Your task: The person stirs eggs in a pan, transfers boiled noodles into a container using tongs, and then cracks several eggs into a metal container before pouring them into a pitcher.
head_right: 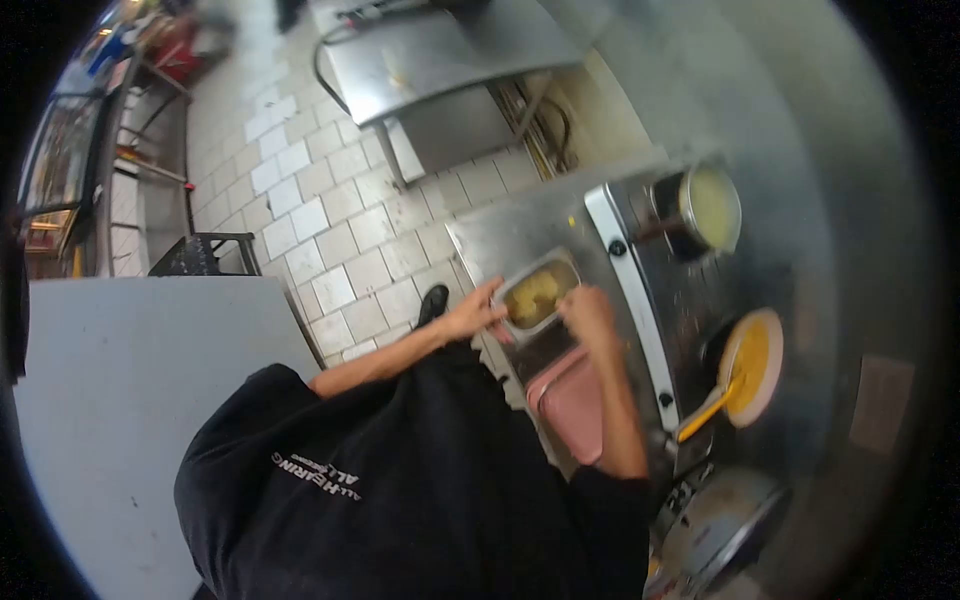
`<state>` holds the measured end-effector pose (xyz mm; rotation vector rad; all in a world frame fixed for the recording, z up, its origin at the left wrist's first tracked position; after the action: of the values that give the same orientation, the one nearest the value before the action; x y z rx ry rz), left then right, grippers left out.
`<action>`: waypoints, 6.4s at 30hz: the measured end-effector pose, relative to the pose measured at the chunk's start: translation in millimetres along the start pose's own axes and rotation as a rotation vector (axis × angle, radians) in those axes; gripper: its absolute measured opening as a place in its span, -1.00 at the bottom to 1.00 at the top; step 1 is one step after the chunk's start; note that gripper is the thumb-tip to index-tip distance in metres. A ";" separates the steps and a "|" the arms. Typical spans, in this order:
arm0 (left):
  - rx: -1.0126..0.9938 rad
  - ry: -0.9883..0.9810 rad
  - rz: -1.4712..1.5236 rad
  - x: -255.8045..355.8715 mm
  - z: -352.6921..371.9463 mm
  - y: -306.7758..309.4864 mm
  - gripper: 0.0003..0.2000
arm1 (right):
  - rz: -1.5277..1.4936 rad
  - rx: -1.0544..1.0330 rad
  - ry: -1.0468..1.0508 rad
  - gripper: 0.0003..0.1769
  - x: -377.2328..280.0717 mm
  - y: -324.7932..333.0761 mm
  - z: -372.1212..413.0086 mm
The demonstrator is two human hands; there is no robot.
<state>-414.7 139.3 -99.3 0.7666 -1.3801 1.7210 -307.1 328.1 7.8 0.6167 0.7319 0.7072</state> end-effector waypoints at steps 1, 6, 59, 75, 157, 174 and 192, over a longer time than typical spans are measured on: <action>0.014 0.001 -0.147 -7.7 -1.1 1.3 -0.30 | 0.071 0.034 -0.045 -0.71 -2.0 -16.8 -4.5; 0.099 -0.104 0.060 3.2 11.9 -20.6 -0.41 | 0.060 -0.047 0.083 -0.71 -21.9 12.3 6.8; 0.615 -0.131 0.099 205.0 433.8 394.3 -0.53 | 0.140 -0.501 0.777 -0.67 -611.0 3.1 -361.1; 0.666 -0.206 0.120 351.0 480.7 642.3 -0.62 | 0.556 -0.076 0.857 -0.71 -818.3 52.9 -552.9; 1.127 -0.359 0.090 968.6 966.4 1929.0 -0.47 | 0.167 -0.110 1.015 -0.73 -1990.2 231.5 -1595.2; 1.174 -0.456 0.229 976.4 1004.2 2013.1 -0.54 | 0.318 -0.396 1.229 -0.72 -2057.5 193.2 -1674.2; 1.181 -0.346 0.266 960.8 1013.3 2012.6 -0.50 | 0.437 -0.220 1.092 -0.73 -2095.7 223.4 -1673.0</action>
<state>-2652.9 -855.9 -73.0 1.6022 -0.5291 2.7021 -2797.2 -690.9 -35.5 0.1327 1.5111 1.5465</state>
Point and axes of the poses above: each hand's wrist, its own z-axis away from the middle knuckle, its own y-axis out of the back of the hand, x = y × z, the point moved 2 cm from there along -z, towards the middle knuckle, and after that the axes turned 13 degrees about -x, right-handed, at the moved point
